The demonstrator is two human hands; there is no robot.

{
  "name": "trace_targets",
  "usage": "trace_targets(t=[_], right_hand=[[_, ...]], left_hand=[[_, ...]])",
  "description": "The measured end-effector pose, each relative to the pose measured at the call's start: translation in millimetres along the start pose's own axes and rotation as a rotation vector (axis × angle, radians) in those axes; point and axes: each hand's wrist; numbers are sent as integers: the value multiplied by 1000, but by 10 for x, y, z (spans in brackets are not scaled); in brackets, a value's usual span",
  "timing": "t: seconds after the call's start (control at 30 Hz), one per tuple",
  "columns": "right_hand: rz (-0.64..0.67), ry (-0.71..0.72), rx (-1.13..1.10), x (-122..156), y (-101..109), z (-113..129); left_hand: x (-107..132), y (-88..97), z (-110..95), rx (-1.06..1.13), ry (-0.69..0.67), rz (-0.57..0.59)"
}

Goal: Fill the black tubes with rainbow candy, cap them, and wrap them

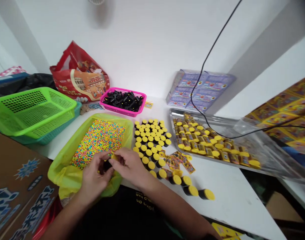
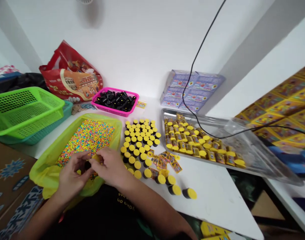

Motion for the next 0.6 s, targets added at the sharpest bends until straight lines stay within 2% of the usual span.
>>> trace_targets(t=[0.2, 0.27, 0.4, 0.5, 0.53, 0.6], right_hand=[[145, 57, -50, -65, 92, -10], [154, 56, -8, -70, 58, -10], [106, -63, -1, -87, 22, -34], [-24, -29, 119, -234, 297, -103], [-108, -26, 205, -331, 464, -147], [-281, -110, 471, -590, 860, -270]], left_hand=[[-79, 85, -67, 428, 182, 165], [-89, 78, -63, 450, 186, 166], [-70, 17, -53, 366, 180, 98], [-71, 6, -72, 352, 219, 91], [-77, 13, -80, 349, 232, 96], [-92, 32, -89, 351, 257, 129]])
Point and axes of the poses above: each hand's wrist, its own x-axis away from the middle knuckle, its own y-axis out of the back of the hand, z = x × y, and after that the axes turned 7 degrees about z, right-handed
